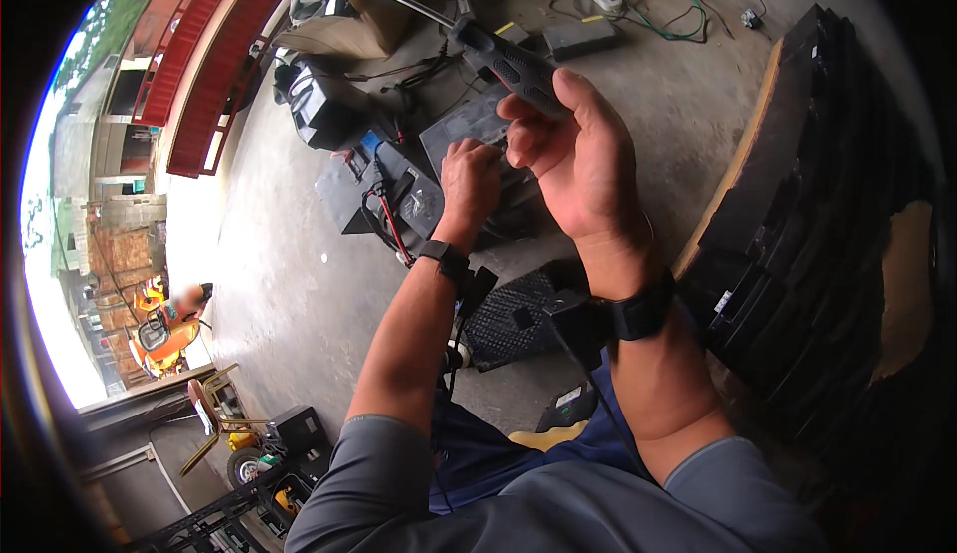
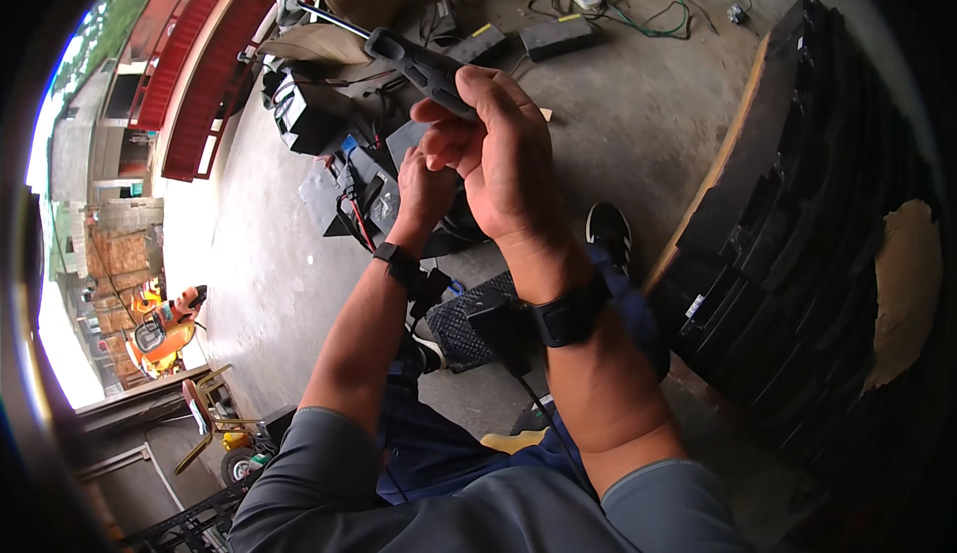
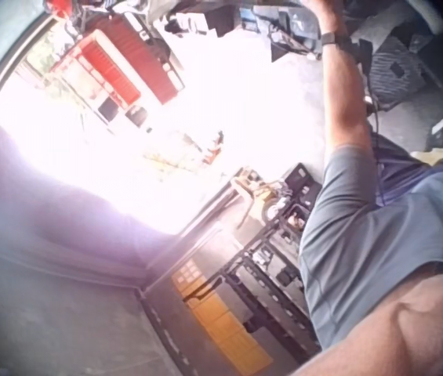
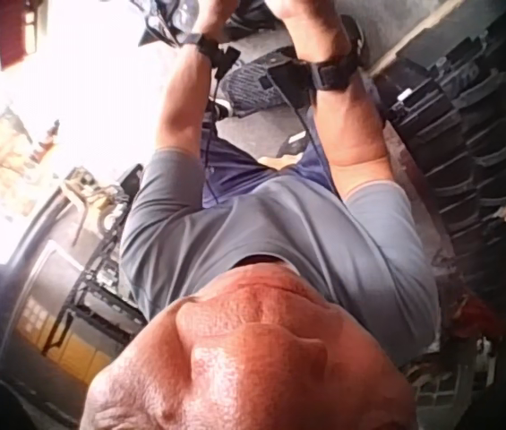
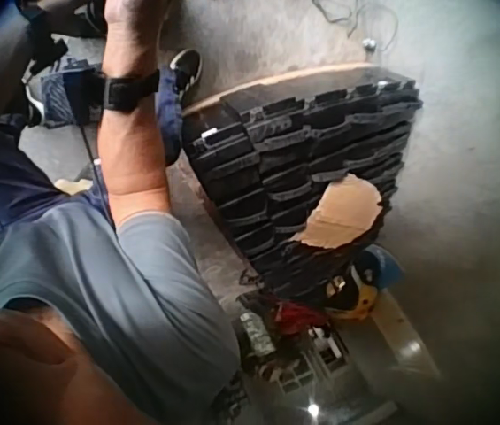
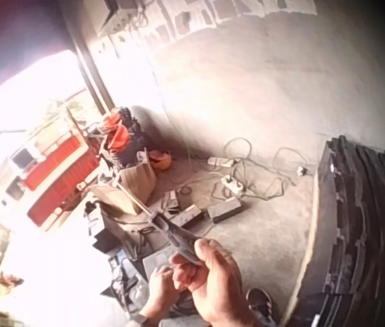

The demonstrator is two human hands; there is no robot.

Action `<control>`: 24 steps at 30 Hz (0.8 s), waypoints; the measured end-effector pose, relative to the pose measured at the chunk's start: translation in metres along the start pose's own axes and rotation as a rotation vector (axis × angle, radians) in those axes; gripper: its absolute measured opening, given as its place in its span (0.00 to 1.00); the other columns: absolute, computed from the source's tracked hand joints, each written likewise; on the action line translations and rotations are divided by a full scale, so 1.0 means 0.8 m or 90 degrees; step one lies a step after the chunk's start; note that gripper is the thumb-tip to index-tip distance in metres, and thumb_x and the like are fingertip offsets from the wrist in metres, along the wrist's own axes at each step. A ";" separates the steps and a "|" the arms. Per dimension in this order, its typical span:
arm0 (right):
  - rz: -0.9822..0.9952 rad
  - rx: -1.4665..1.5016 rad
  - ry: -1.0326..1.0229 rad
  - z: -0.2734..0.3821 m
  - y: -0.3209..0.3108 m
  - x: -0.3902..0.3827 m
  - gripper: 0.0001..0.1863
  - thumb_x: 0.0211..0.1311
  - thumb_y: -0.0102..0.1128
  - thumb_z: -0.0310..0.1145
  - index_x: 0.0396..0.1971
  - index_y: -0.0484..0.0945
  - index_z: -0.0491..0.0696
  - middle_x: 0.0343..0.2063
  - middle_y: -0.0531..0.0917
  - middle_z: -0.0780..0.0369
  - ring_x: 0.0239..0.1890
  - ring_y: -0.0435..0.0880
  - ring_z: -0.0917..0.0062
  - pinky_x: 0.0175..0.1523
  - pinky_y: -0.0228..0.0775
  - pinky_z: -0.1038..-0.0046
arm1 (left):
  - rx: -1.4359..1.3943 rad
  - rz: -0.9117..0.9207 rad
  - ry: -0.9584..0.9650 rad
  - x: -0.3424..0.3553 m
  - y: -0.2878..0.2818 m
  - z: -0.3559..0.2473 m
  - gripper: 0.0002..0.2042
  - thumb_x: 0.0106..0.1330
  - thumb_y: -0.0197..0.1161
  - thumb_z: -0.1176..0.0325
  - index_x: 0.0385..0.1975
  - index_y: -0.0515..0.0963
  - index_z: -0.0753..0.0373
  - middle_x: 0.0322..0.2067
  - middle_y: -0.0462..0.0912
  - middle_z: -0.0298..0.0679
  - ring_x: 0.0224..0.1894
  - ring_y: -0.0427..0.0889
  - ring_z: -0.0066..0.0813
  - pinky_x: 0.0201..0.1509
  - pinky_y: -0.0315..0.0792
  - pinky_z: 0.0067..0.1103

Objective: Inspecting, cleaning, and repairing electrical battery packs in a workshop.

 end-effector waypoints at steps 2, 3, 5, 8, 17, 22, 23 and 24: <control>-0.008 0.006 0.005 -0.001 0.000 0.000 0.13 0.70 0.53 0.37 0.43 0.75 0.43 0.30 0.84 0.54 0.22 0.82 0.74 0.29 0.75 0.73 | 0.027 0.010 0.015 0.003 0.005 -0.004 0.08 0.56 0.61 0.69 0.32 0.86 0.55 0.35 0.82 0.38 0.45 0.76 0.44 0.50 0.69 0.35; -0.010 0.011 0.002 0.000 0.001 0.001 0.13 0.70 0.53 0.37 0.43 0.75 0.43 0.30 0.84 0.54 0.22 0.81 0.74 0.29 0.74 0.73 | 0.032 0.019 0.005 0.002 0.005 -0.005 0.08 0.56 0.61 0.69 0.32 0.86 0.55 0.35 0.82 0.38 0.45 0.76 0.44 0.50 0.69 0.35; -0.012 0.009 0.004 0.000 0.000 0.001 0.13 0.70 0.53 0.37 0.43 0.75 0.43 0.30 0.84 0.54 0.22 0.81 0.74 0.29 0.74 0.73 | 0.052 -0.007 0.001 -0.002 0.001 -0.006 0.08 0.56 0.62 0.72 0.33 0.85 0.57 0.36 0.82 0.38 0.45 0.77 0.44 0.49 0.70 0.34; -0.009 -0.002 -0.002 0.002 -0.002 0.002 0.13 0.70 0.53 0.38 0.43 0.74 0.43 0.30 0.84 0.54 0.21 0.81 0.74 0.29 0.75 0.73 | -0.042 -0.116 0.031 -0.024 -0.026 0.000 0.08 0.54 0.64 0.75 0.35 0.84 0.60 0.38 0.83 0.40 0.45 0.78 0.44 0.50 0.72 0.34; 0.000 -0.134 -0.013 -0.010 -0.003 0.004 0.13 0.68 0.57 0.41 0.38 0.75 0.46 0.29 0.85 0.55 0.22 0.83 0.75 0.27 0.75 0.74 | -0.158 0.328 -0.176 -0.210 -0.110 0.044 0.12 0.59 0.68 0.70 0.42 0.82 0.66 0.38 0.84 0.45 0.41 0.84 0.40 0.47 0.75 0.29; 0.066 -0.414 0.050 -0.031 -0.004 -0.008 0.21 0.71 0.51 0.53 0.38 0.78 0.49 0.27 0.85 0.65 0.24 0.82 0.84 0.28 0.73 0.82 | -0.137 0.413 -0.296 -0.274 -0.101 0.084 0.16 0.61 0.67 0.66 0.45 0.81 0.69 0.41 0.86 0.49 0.45 0.85 0.41 0.51 0.76 0.29; 0.083 -0.491 0.072 -0.035 -0.005 -0.012 0.23 0.69 0.53 0.55 0.38 0.78 0.48 0.28 0.84 0.64 0.24 0.82 0.82 0.31 0.74 0.81 | -0.141 0.379 -0.292 -0.274 -0.096 0.093 0.18 0.59 0.68 0.63 0.45 0.82 0.67 0.38 0.85 0.54 0.42 0.85 0.50 0.47 0.77 0.33; 0.119 -0.570 0.087 -0.040 -0.007 -0.016 0.21 0.69 0.53 0.52 0.41 0.79 0.46 0.29 0.84 0.62 0.26 0.81 0.81 0.33 0.73 0.79 | -0.187 0.317 -0.246 -0.270 -0.093 0.101 0.17 0.60 0.67 0.62 0.45 0.82 0.66 0.38 0.84 0.54 0.43 0.84 0.52 0.47 0.77 0.33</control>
Point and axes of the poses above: each hand's wrist, its own x-axis towards the middle knuckle, its own y-axis out of the palm, z = x × y, the point moved 2 cm from there along x, towards the middle knuckle
